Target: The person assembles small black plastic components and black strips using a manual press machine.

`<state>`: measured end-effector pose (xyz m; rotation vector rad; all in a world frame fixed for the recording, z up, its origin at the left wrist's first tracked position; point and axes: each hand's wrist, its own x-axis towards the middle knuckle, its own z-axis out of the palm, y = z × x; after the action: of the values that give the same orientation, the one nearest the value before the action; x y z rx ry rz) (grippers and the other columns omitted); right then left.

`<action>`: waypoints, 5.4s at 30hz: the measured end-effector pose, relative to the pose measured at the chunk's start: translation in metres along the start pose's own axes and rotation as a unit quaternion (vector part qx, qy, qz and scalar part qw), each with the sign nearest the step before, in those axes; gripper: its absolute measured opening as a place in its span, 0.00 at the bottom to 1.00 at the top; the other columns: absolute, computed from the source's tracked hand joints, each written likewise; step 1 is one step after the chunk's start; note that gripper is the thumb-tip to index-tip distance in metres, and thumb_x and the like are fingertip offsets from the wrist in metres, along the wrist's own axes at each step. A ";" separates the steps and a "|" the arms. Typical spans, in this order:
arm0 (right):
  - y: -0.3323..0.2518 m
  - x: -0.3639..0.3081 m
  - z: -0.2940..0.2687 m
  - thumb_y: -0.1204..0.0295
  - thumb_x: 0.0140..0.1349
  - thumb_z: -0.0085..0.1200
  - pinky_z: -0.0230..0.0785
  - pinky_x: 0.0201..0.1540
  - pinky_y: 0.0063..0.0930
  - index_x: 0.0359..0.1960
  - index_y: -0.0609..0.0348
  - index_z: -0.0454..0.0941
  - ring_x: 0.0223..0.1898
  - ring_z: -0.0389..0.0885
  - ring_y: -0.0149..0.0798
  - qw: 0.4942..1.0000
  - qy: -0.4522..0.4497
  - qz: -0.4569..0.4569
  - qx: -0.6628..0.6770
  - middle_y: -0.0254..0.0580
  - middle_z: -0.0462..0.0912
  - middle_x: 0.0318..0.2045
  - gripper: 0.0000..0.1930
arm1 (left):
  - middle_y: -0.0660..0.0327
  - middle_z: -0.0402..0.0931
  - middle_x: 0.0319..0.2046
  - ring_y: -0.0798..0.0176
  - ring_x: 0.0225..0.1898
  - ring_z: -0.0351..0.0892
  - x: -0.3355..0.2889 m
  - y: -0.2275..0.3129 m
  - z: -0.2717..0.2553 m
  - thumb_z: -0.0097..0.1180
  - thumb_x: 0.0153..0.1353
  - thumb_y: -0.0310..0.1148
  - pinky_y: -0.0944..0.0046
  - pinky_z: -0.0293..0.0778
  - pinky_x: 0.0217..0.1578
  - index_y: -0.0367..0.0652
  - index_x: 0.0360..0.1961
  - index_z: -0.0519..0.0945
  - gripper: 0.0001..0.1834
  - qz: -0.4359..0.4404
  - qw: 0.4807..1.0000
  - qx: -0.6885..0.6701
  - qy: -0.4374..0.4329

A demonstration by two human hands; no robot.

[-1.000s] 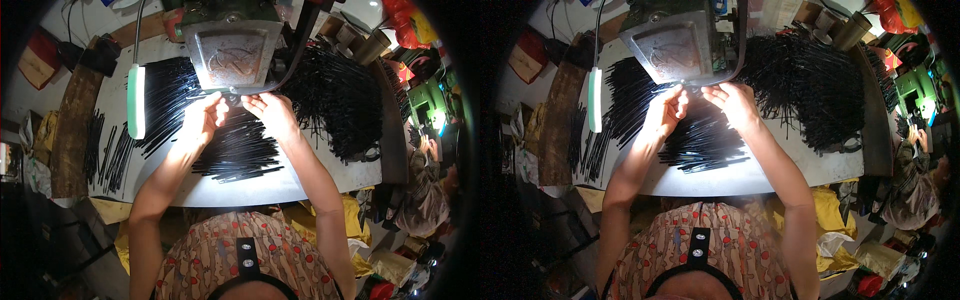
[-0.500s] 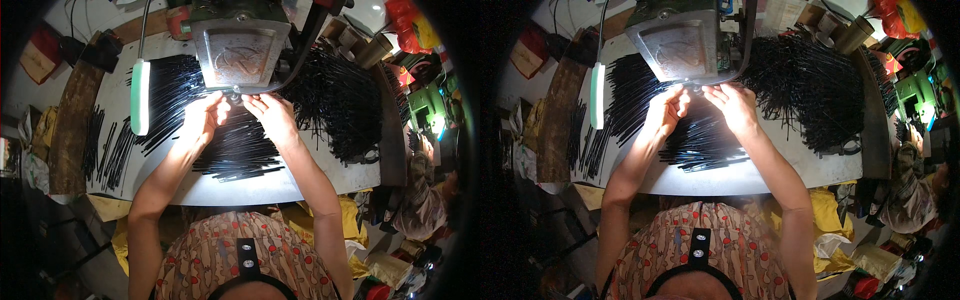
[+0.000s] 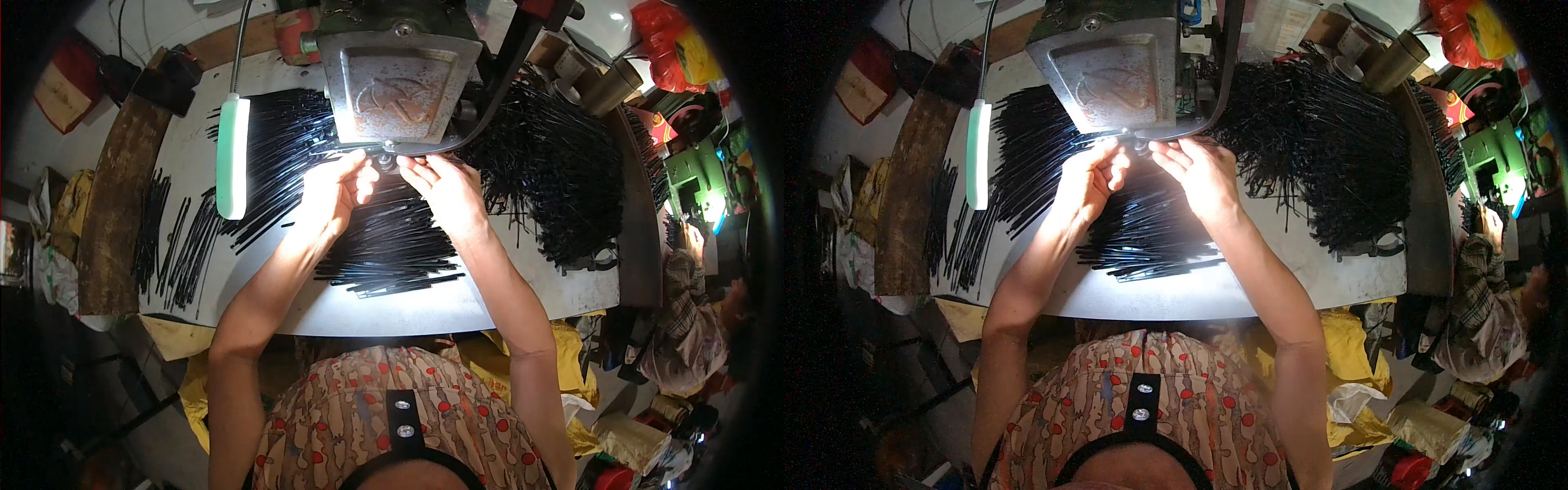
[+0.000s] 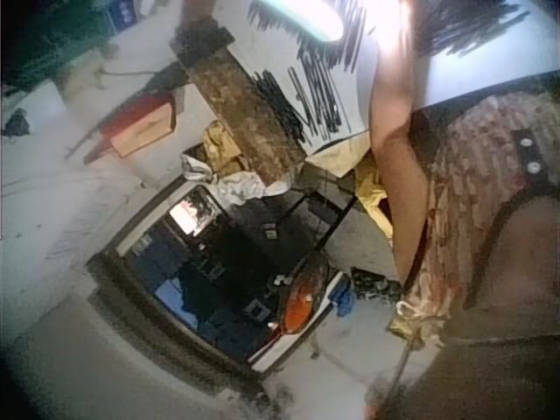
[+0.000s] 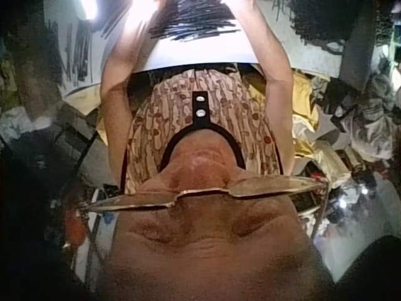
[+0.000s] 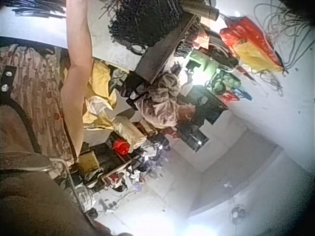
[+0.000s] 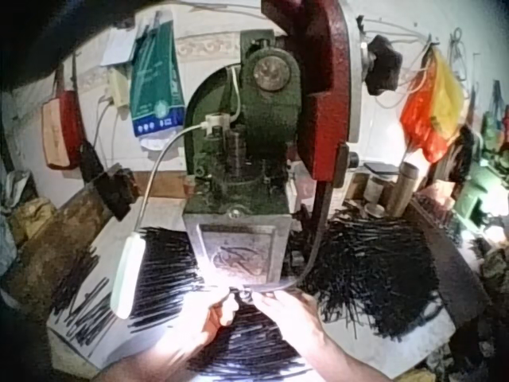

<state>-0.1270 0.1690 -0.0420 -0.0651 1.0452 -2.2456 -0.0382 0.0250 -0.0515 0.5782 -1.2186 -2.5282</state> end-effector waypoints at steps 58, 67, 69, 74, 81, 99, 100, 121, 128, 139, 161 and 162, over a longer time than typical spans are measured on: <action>-0.053 -0.033 -0.048 0.71 0.43 0.50 0.70 0.31 0.23 0.23 0.57 0.72 0.34 0.67 0.34 0.268 -0.076 -0.446 -0.851 0.35 0.67 0.26 0.05 | 0.60 0.72 0.22 0.74 0.15 0.66 -0.013 -0.005 -0.002 0.52 0.51 0.31 0.78 0.62 0.14 0.41 0.30 0.72 0.06 -0.090 0.988 0.123 -0.007; -0.041 -0.010 -0.040 0.71 0.44 0.48 0.69 0.27 0.22 0.30 0.55 0.73 0.29 0.70 0.31 0.261 -0.119 -0.491 -0.823 0.33 0.68 0.25 0.09 | 0.65 0.71 0.15 0.78 0.11 0.58 -0.033 0.013 0.014 0.52 0.49 0.32 0.78 0.51 0.11 0.43 0.27 0.73 0.06 -0.032 0.952 0.302 0.041; -0.047 -0.017 -0.030 0.71 0.45 0.47 0.68 0.25 0.21 0.31 0.55 0.72 0.27 0.70 0.28 0.242 -0.139 -0.491 -0.825 0.31 0.67 0.23 0.10 | 0.65 0.71 0.16 0.78 0.11 0.57 -0.031 0.010 0.011 0.52 0.48 0.31 0.78 0.51 0.12 0.44 0.32 0.75 0.08 -0.028 0.963 0.267 0.024; -0.035 -0.013 -0.026 0.71 0.53 0.48 0.69 0.26 0.23 0.32 0.55 0.72 0.25 0.73 0.30 0.281 -0.200 -0.439 -0.829 0.33 0.70 0.22 0.06 | 0.62 0.71 0.17 0.77 0.11 0.59 -0.024 0.001 0.003 0.51 0.48 0.25 0.78 0.53 0.11 0.40 0.40 0.75 0.15 -0.016 0.973 0.229 -0.019; -0.013 0.005 -0.020 0.71 0.54 0.51 0.63 0.20 0.21 0.36 0.59 0.75 0.18 0.69 0.26 0.700 -0.234 -0.239 -0.632 0.36 0.76 0.24 0.09 | 0.62 0.71 0.17 0.77 0.10 0.58 -0.023 0.004 0.002 0.51 0.48 0.23 0.78 0.53 0.11 0.41 0.43 0.75 0.18 -0.007 0.979 0.203 -0.006; -0.003 0.007 0.002 0.73 0.58 0.47 0.47 0.13 0.11 0.29 0.61 0.74 0.13 0.57 0.16 0.934 -0.146 0.008 -0.327 0.23 0.65 0.15 0.06 | 0.60 0.72 0.17 0.76 0.11 0.60 -0.018 0.006 0.006 0.49 0.45 0.21 0.78 0.56 0.12 0.35 0.49 0.70 0.24 -0.008 0.987 0.153 -0.042; -0.004 0.007 0.002 0.73 0.58 0.47 0.46 0.13 0.11 0.30 0.62 0.74 0.13 0.57 0.16 0.934 -0.145 0.010 -0.326 0.23 0.65 0.15 0.06 | 0.60 0.72 0.17 0.75 0.11 0.60 -0.019 0.007 0.008 0.50 0.45 0.21 0.78 0.56 0.12 0.35 0.49 0.70 0.24 -0.014 0.988 0.147 -0.035; -0.001 -0.001 0.004 0.72 0.57 0.48 0.46 0.11 0.11 0.29 0.63 0.74 0.11 0.57 0.16 0.947 -0.112 0.090 -0.288 0.28 0.68 0.16 0.07 | 0.62 0.72 0.18 0.77 0.11 0.61 -0.023 0.006 -0.002 0.56 0.49 0.26 0.78 0.53 0.11 0.41 0.35 0.73 0.11 -0.006 0.977 0.212 -0.007; 0.004 -0.004 0.005 0.71 0.57 0.49 0.49 0.11 0.11 0.26 0.63 0.72 0.11 0.60 0.18 0.954 -0.135 0.048 -0.264 0.30 0.69 0.16 0.08 | 0.63 0.71 0.17 0.76 0.10 0.57 -0.021 0.001 0.003 0.57 0.50 0.26 0.76 0.52 0.10 0.43 0.26 0.69 0.08 0.029 0.978 0.203 -0.031; 0.015 0.005 0.008 0.70 0.57 0.47 0.52 0.11 0.13 0.20 0.62 0.72 0.11 0.62 0.21 0.953 -0.129 0.016 -0.274 0.32 0.70 0.14 0.10 | 0.64 0.70 0.16 0.77 0.10 0.56 -0.010 -0.008 0.006 0.57 0.50 0.26 0.77 0.50 0.10 0.41 0.28 0.70 0.08 0.061 0.984 0.169 -0.014; -0.052 -0.012 -0.047 0.71 0.54 0.50 0.67 0.24 0.23 0.30 0.61 0.76 0.19 0.74 0.27 0.689 0.004 -0.134 -0.712 0.40 0.77 0.20 0.07 | 0.59 0.70 0.14 0.76 0.07 0.55 -0.007 0.021 0.006 0.54 0.48 0.20 0.75 0.48 0.08 0.44 0.20 0.65 0.10 -0.004 0.980 0.199 -0.019; -0.056 -0.014 -0.048 0.71 0.54 0.50 0.67 0.24 0.23 0.30 0.61 0.76 0.19 0.74 0.27 0.689 0.002 -0.134 -0.712 0.40 0.77 0.20 0.07 | 0.59 0.70 0.14 0.76 0.07 0.55 -0.009 0.026 0.002 0.54 0.48 0.20 0.75 0.47 0.08 0.43 0.20 0.66 0.10 -0.002 0.979 0.201 -0.028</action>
<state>-0.1610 0.2353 -0.0320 -0.8929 2.6217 -1.0412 -0.0298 0.0144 -0.0278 0.5970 -1.7698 -2.3229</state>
